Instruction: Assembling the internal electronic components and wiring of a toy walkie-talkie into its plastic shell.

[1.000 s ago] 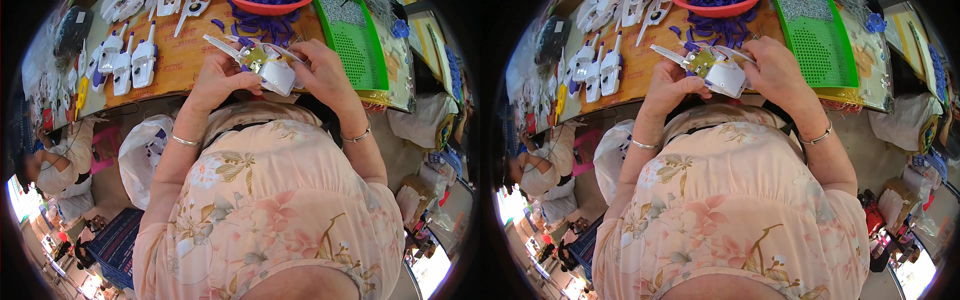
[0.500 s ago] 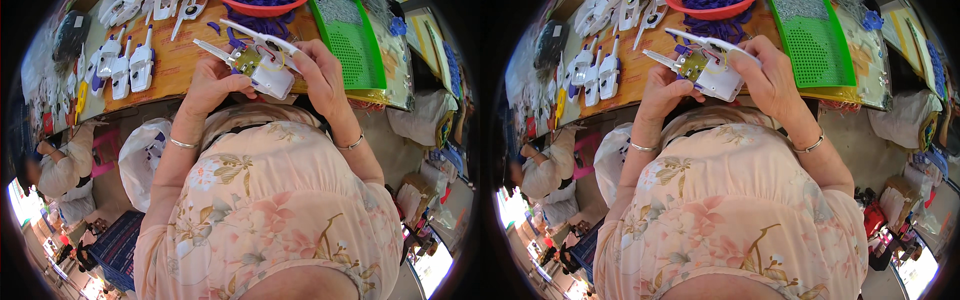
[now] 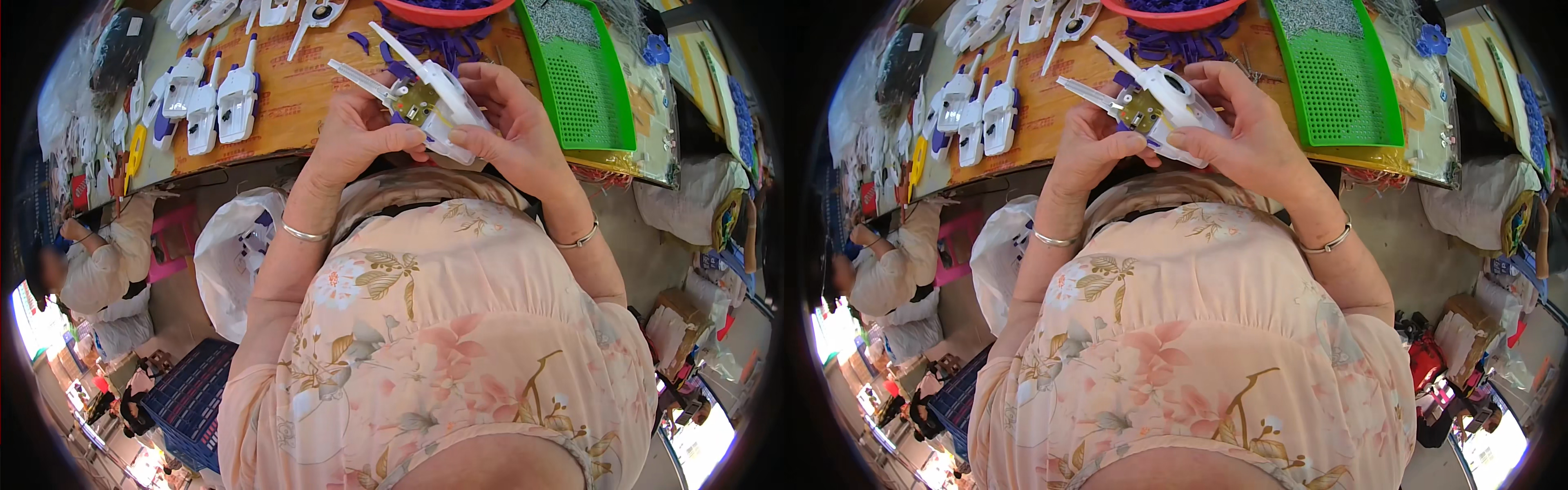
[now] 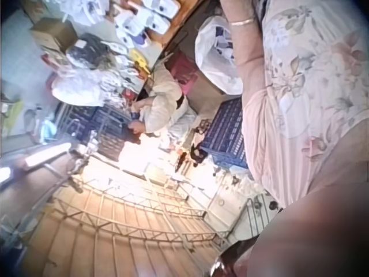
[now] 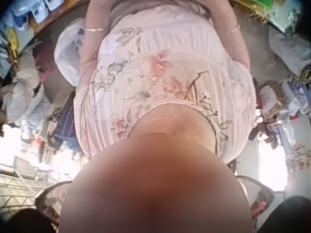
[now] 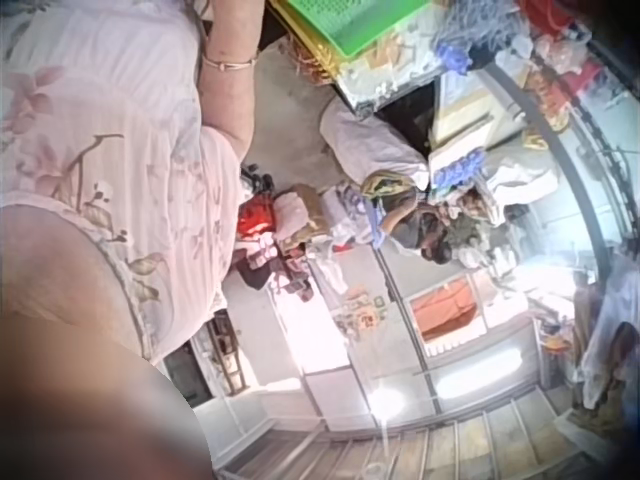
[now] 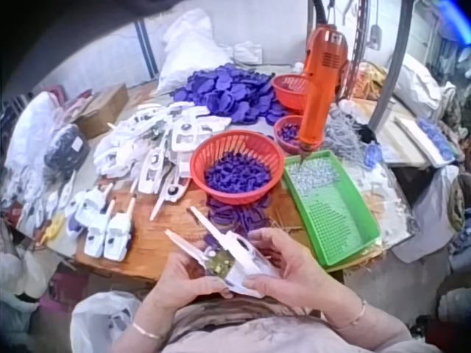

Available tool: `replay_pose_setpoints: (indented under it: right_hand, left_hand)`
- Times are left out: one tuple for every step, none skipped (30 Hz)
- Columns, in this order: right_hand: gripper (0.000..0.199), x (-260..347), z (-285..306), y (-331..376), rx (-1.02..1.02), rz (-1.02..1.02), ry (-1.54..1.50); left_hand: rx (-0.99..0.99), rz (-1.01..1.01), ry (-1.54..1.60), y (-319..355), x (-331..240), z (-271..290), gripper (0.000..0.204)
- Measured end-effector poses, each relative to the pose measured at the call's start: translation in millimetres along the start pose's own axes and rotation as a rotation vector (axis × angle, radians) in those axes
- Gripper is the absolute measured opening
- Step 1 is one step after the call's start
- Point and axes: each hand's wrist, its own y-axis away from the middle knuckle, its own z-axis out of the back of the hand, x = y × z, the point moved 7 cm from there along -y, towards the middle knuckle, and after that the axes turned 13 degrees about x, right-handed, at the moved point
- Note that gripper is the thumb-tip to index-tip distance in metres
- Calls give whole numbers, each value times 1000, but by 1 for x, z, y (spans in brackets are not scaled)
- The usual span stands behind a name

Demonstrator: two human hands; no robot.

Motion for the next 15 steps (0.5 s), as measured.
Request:
replay_pose_setpoints:
  right_hand:
    - [54,1,-1,-1,1,-1,0]
    - [59,3,-2,-1,-5,6,58]
    - [64,5,-2,-1,-10,13,116]
    - [64,6,-1,-1,-11,10,116]
    - [61,18,3,-1,-82,107,326]
    - [58,29,4,1,-153,204,537]
    - [55,41,3,3,-224,303,746]
    - [39,48,3,5,-282,382,723]
    - [39,49,2,6,-280,379,724]
    - [32,49,-2,5,-236,378,775]
    - [25,50,-7,5,-193,377,828]
    - [16,57,-11,4,-203,414,863]
    - [16,58,-13,3,-202,412,865]
    - [16,57,-15,1,-180,402,861]
    - [15,56,-16,0,-159,392,857]
  left_hand:
    - [-8,6,-26,0,-1,-2,47]
    - [-15,14,-52,-1,-1,-5,47]
    - [-15,17,-49,-1,-1,-8,47]
    - [-30,32,-95,-2,-1,-11,47]
    - [-48,44,-141,-1,-3,-12,47]
    - [-51,42,-138,0,-4,-14,47]
    - [-70,46,-185,1,-6,-14,47]
    - [-86,52,-231,1,-7,-15,47]
    - [-86,52,-228,1,-8,-17,47]
    - [-95,41,-249,0,-10,-20,45]
    - [-102,28,-269,-1,-12,-22,44]
    - [-101,28,-267,-1,-12,-22,44]
    - [-101,40,-336,-2,-13,-22,42]
    - [-103,52,-406,-1,-14,-22,41]
    - [-104,51,-404,-1,-13,-23,41]
